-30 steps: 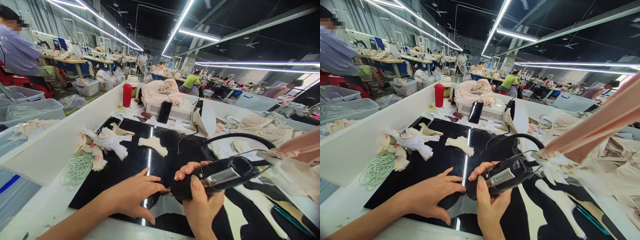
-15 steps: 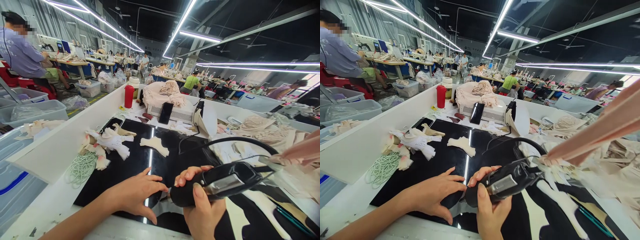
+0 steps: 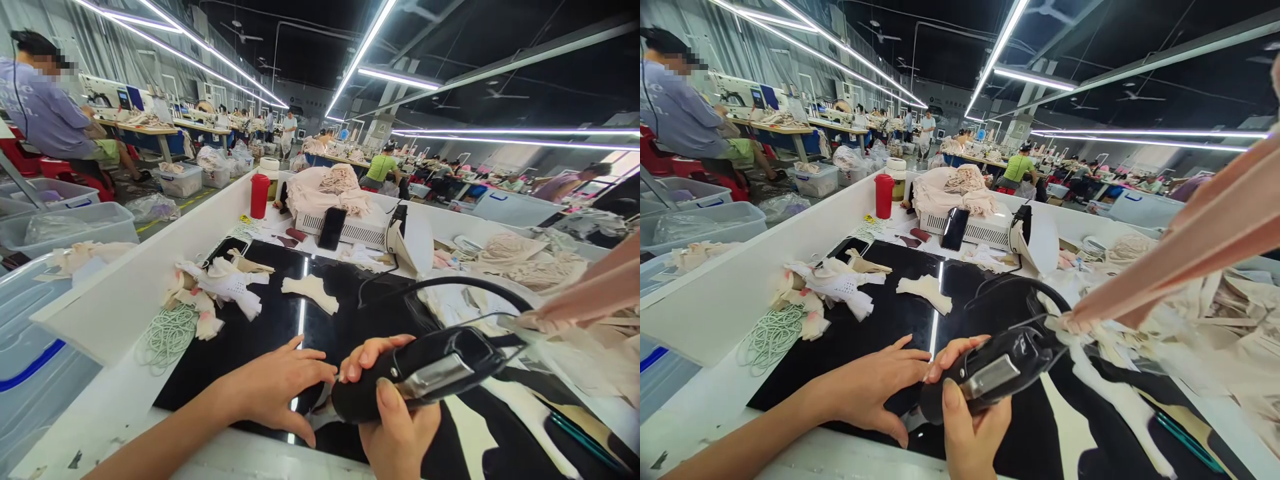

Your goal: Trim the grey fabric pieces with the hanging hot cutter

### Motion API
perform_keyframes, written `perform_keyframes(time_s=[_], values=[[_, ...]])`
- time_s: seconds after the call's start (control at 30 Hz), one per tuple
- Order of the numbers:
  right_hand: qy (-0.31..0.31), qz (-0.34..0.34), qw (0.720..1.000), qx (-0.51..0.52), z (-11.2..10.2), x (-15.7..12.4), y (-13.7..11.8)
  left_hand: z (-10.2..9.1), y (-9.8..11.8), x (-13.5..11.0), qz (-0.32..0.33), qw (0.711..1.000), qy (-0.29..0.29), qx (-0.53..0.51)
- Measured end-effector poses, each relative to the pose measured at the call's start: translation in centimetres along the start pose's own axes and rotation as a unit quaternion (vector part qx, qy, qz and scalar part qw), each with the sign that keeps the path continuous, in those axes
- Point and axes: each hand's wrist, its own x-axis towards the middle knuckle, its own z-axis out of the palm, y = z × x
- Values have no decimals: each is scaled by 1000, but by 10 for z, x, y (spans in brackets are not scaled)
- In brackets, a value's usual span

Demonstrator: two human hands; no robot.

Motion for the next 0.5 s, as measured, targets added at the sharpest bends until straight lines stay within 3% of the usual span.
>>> perform_keyframes(time_s=[0.33,0.5], values=[[93,-31,994,-36,-23,26,-20,-14,5,-6,5,995,25,97],[102,-24,994,-41,-30,26,-18,-21,-6,-10,-7,977,87,193]])
